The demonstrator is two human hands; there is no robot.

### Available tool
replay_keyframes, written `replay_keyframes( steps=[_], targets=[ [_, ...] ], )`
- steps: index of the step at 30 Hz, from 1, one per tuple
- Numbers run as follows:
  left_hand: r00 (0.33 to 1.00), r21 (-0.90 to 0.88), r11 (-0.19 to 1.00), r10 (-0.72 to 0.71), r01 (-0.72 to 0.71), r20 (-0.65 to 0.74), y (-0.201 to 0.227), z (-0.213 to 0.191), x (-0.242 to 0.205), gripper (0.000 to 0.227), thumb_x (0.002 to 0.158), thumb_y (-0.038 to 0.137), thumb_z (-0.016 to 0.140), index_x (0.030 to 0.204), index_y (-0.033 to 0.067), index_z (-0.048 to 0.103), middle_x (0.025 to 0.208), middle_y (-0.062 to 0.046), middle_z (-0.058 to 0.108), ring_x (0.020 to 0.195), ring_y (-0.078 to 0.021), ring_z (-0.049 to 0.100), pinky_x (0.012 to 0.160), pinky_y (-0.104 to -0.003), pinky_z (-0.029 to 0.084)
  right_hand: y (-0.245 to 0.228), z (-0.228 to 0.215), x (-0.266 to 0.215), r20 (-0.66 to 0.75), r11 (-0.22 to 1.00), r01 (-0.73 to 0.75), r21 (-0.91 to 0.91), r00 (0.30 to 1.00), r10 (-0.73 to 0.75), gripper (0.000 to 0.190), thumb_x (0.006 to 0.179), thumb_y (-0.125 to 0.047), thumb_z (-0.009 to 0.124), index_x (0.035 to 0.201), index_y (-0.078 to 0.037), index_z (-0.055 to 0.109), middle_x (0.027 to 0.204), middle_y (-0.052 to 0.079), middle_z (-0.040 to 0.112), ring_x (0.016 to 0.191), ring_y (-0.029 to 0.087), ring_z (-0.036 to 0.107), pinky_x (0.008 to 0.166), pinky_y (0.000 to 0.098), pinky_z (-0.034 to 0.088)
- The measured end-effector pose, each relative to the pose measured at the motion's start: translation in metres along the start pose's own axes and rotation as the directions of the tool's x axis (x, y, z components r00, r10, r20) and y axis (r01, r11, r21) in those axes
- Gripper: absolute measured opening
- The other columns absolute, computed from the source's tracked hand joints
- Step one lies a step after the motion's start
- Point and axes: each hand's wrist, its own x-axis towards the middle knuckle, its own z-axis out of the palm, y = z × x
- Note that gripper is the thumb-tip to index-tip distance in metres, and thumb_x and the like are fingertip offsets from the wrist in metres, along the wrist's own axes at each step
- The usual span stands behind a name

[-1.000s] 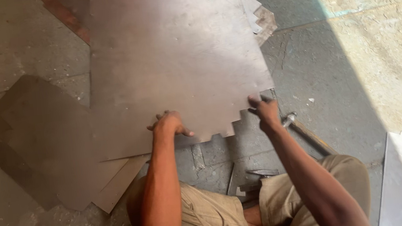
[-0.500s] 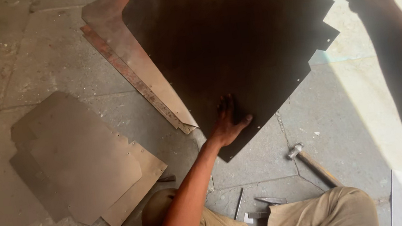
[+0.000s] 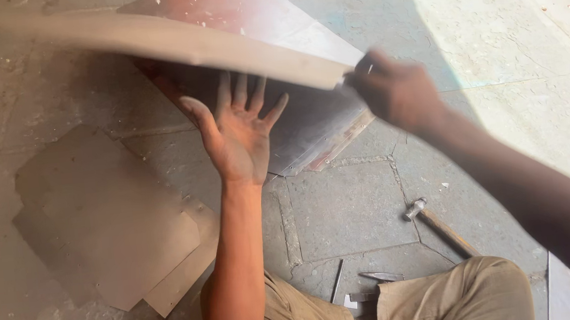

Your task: The person sits on the floor and uses a hammer and a metal punch to create indentations or holes along the edges of stacked metal sheets. The person repeatedly positions the punch on the sheet and strikes it with the hammer, occasionally lifting and repositioning the sheets to access different areas.

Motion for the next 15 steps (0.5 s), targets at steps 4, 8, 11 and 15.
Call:
replay_keyframes(
  steps=[4,8,11,15],
  targets=[
    [0.790,0.252,0.924,-0.080,0.287,-0.607,-0.023,-0.031,-0.031,0.049,0.097,0.020,0.058,0.136,-0.0099,0.049,0.139,-0.025,0.060,0.124,-0.0339,0.066,0.104,-0.049,0.054,-0.030,0.091,-0.079,-0.022,0.988,0.109,0.111,0.994,-0.107,0.019,0.109,-0.007,0.063,0.125,-0.013,0.071,0.104,0.004,0.066,0.063,0.010,0.061,0.045,0.0198,0.046],
    [0.552,0.308,0.807,-0.027,0.504,-0.833,-0.092,-0.105,-0.054,0.030,0.091,0.002,0.062,0.118,-0.0120,0.059,0.123,-0.024,0.064,0.101,-0.0300,0.069,0.086,-0.043,0.062,-0.055,0.131,-0.146,0.147,0.976,-0.081,0.202,0.988,0.051,0.034,0.099,-0.006,0.063,0.131,-0.017,0.066,0.116,0.005,0.069,0.085,0.018,0.071,0.058,0.0271,0.059],
    [0.371,0.362,0.587,0.111,0.724,-0.922,-0.141,-0.152,-0.059,0.034,0.088,0.004,0.071,0.114,-0.0133,0.060,0.117,-0.023,0.068,0.097,-0.0266,0.070,0.079,-0.041,0.058,-0.060,0.120,-0.191,0.144,0.927,-0.210,0.312,0.974,0.172,0.045,0.090,-0.010,0.064,0.134,-0.015,0.062,0.122,0.007,0.069,0.100,0.031,0.072,0.084,0.0413,0.061],
    [0.367,0.371,0.501,0.110,0.782,-0.924,-0.163,-0.200,-0.075,0.029,0.085,0.003,0.070,0.111,-0.0109,0.064,0.110,-0.021,0.071,0.088,-0.0270,0.074,0.069,-0.039,0.061,-0.030,0.099,-0.275,0.658,0.551,-0.829,-0.096,0.363,0.660,0.056,0.091,-0.028,0.072,0.144,-0.020,0.056,0.136,0.008,0.062,0.106,0.035,0.068,0.087,0.0466,0.055]
  ],
)
